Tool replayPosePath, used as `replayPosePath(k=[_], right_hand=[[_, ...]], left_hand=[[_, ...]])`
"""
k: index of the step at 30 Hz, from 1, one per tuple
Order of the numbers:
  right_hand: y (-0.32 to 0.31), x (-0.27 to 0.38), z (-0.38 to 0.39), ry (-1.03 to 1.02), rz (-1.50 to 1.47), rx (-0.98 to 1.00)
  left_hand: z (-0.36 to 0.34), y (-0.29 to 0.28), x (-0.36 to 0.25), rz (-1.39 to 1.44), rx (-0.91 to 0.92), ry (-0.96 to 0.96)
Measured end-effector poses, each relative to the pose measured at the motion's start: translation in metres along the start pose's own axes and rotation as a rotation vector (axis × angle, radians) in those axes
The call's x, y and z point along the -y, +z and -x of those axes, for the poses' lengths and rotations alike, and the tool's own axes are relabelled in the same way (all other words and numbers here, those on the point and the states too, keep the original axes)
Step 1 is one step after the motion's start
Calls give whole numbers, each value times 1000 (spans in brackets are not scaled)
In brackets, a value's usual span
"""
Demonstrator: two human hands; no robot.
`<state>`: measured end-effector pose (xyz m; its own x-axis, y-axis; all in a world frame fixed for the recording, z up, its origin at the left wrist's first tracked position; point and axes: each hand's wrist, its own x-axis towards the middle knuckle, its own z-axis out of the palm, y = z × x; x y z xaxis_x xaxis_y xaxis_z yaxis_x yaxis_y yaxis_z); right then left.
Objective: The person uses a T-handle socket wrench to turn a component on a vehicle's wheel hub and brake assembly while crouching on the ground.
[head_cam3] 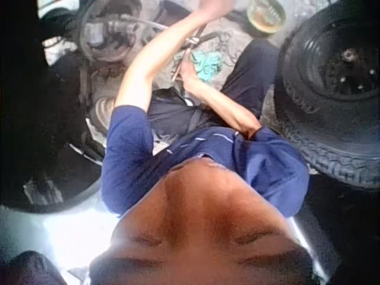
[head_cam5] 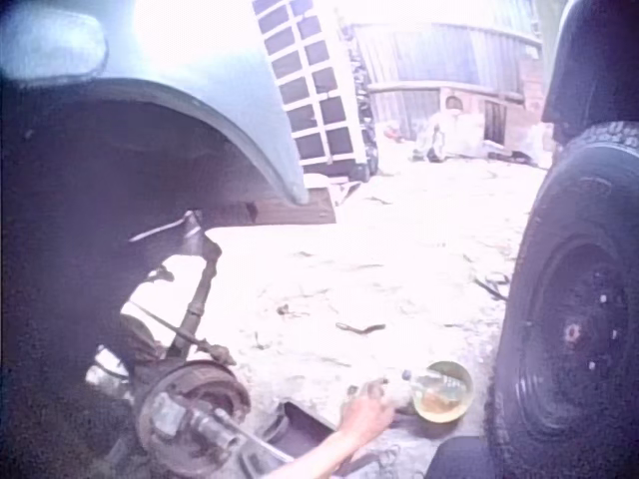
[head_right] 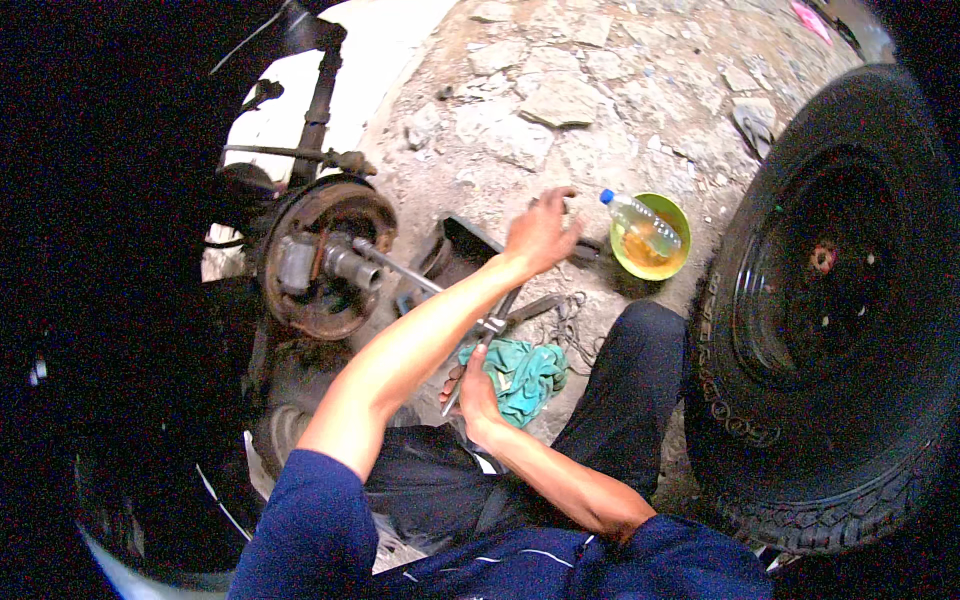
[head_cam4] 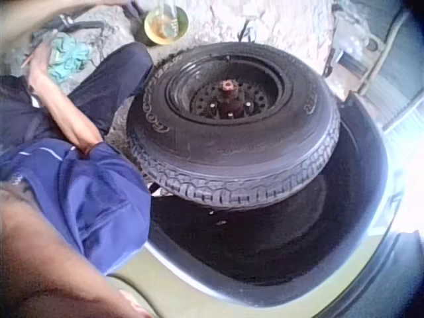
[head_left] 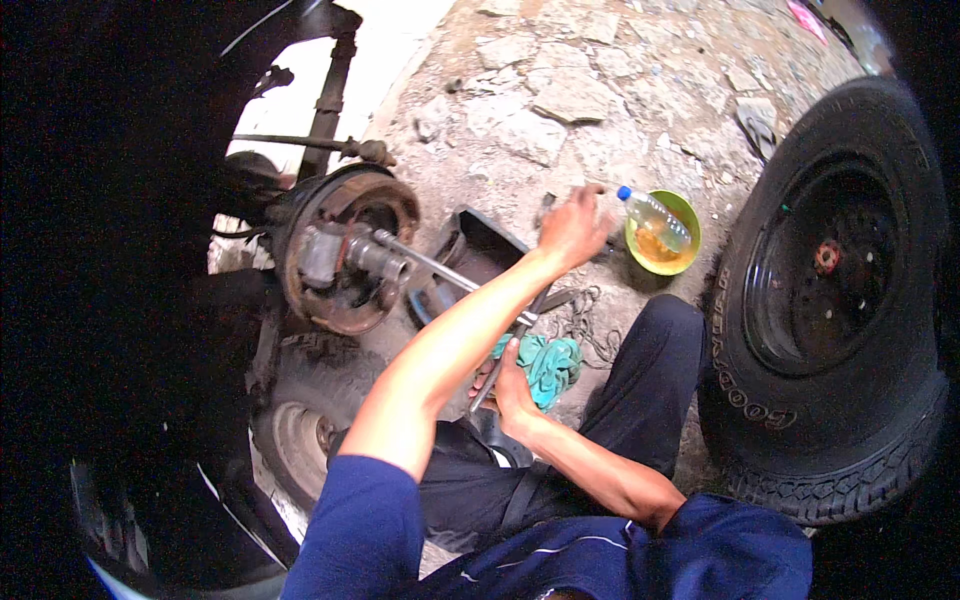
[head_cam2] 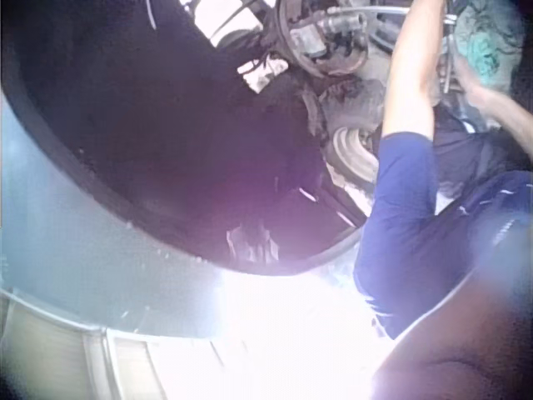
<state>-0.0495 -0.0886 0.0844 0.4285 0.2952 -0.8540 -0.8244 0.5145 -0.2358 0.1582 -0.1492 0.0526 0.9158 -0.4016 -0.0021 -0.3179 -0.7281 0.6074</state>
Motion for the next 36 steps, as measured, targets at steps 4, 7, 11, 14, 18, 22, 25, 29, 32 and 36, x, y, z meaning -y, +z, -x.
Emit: replayPosePath(k=[4, 7, 11, 14, 18, 22, 25, 29, 32, 36], right_hand=[[16, 44, 46, 83, 103, 189], [3, 55, 38, 56, 104, 218], [-18, 78, 28, 42, 87, 271], [-9, 80, 38, 65, 160, 252], [-20, 69, 24, 70, 284, 256], [-33, 64, 7, -139, 838, 171], [-40, 57, -3, -371, 1046, 182], [-34, 56, 9, -669, 1399, 263], [-46, 68, 2, -414, 1178, 275], [-99, 121, -18, -1086, 1382, -196]], left_hand=[[7, 20, 26, -30, 301, 148], [25, 13, 34, 17, 347, 313], [73, -69, 23, 343, 329, 104], [146, -101, 22, 625, -221, -121], [246, -47, 13, 1305, -692, -259], [261, -8, -42, 1217, -897, -285], [249, -5, -51, 842, -1037, -428], [227, -15, -31, 1251, -1269, -537], [235, -27, -36, 1484, -1213, -598], [225, -22, -28, 1605, -1301, -208]])
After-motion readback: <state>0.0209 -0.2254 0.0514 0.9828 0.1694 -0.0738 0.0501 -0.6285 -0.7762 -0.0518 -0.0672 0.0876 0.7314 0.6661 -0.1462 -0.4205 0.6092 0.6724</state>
